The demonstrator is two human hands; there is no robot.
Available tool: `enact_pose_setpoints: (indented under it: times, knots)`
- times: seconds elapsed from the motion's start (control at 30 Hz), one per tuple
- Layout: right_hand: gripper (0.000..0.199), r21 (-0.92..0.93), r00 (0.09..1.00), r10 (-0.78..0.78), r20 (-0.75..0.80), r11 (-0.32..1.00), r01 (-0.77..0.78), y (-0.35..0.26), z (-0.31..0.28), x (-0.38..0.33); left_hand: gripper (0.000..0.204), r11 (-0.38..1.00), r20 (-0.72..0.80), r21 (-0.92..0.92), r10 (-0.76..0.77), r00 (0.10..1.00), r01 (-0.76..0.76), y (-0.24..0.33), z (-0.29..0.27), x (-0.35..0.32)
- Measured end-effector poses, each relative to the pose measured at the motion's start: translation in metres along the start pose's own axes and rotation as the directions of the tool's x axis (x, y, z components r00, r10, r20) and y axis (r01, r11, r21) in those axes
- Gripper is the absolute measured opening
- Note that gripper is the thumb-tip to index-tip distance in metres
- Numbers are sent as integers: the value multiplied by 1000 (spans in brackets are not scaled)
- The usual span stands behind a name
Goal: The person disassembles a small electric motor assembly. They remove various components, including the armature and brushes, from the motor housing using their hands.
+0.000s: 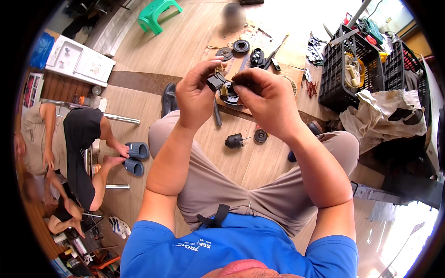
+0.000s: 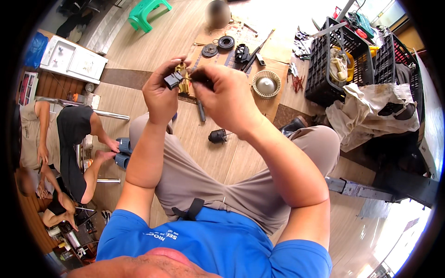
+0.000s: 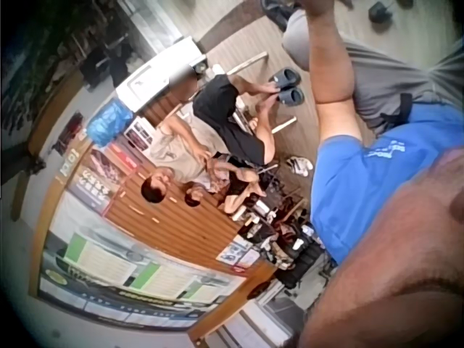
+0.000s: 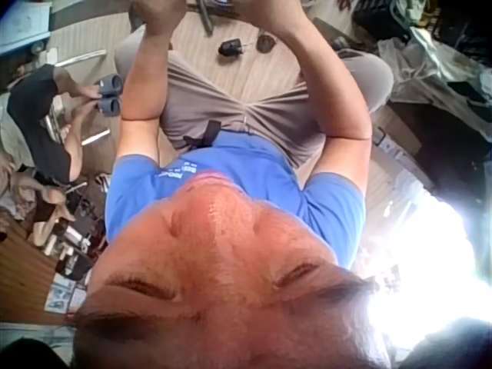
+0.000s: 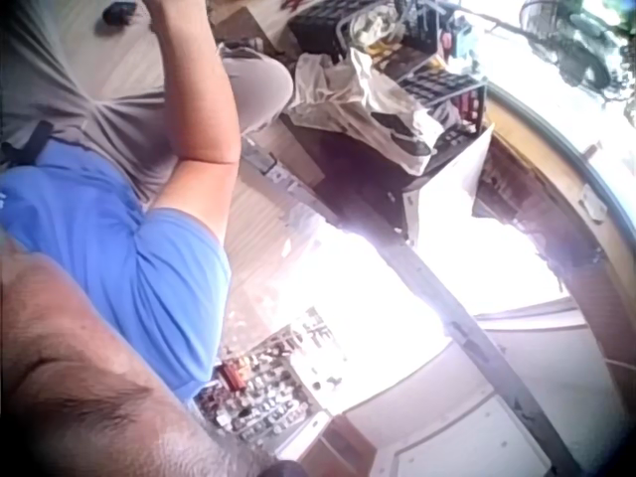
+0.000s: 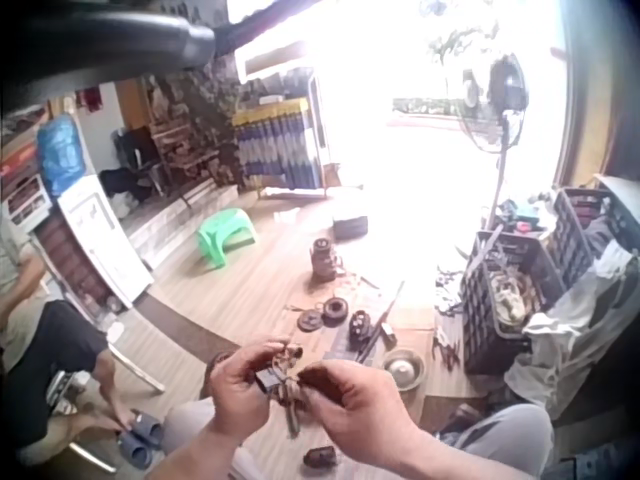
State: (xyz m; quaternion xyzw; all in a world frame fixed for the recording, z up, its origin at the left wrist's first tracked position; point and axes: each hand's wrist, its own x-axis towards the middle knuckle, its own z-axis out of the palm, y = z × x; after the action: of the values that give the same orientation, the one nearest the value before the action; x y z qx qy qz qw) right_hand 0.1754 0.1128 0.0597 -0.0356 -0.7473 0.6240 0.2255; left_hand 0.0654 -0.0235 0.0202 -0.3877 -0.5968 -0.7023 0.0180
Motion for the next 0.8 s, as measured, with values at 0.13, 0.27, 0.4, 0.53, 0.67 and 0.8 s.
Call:
enact_pose_setpoints:
  times: [0.13,0.27,0.4,0.53,0.67,0.8]
  knots:
    - [11,214,989,115,92,968,-133,5,-5,2,44,984,115,-111,-125,986,138,5,2,-2]
    - [11,260,948,266,174,916,-304,-3,-9,3,46,964,134,-180,-171,976,194,5,0,-2]
    - [9,274,944,249,216,913,-304,-6,-11,3,43,949,169,-222,-189,967,224,2,-2,0]
    - [9,269,935,238,264,912,-308,-4,-13,4,36,942,211,-194,-232,950,274,3,-3,0]
    - [12,305,921,241,307,892,-335,-3,-13,4,33,930,233,-221,-241,942,292,0,-4,-1]
    - [13,222,907,235,350,919,-324,-4,-18,4,34,917,271,-240,-250,929,317,2,-4,0]
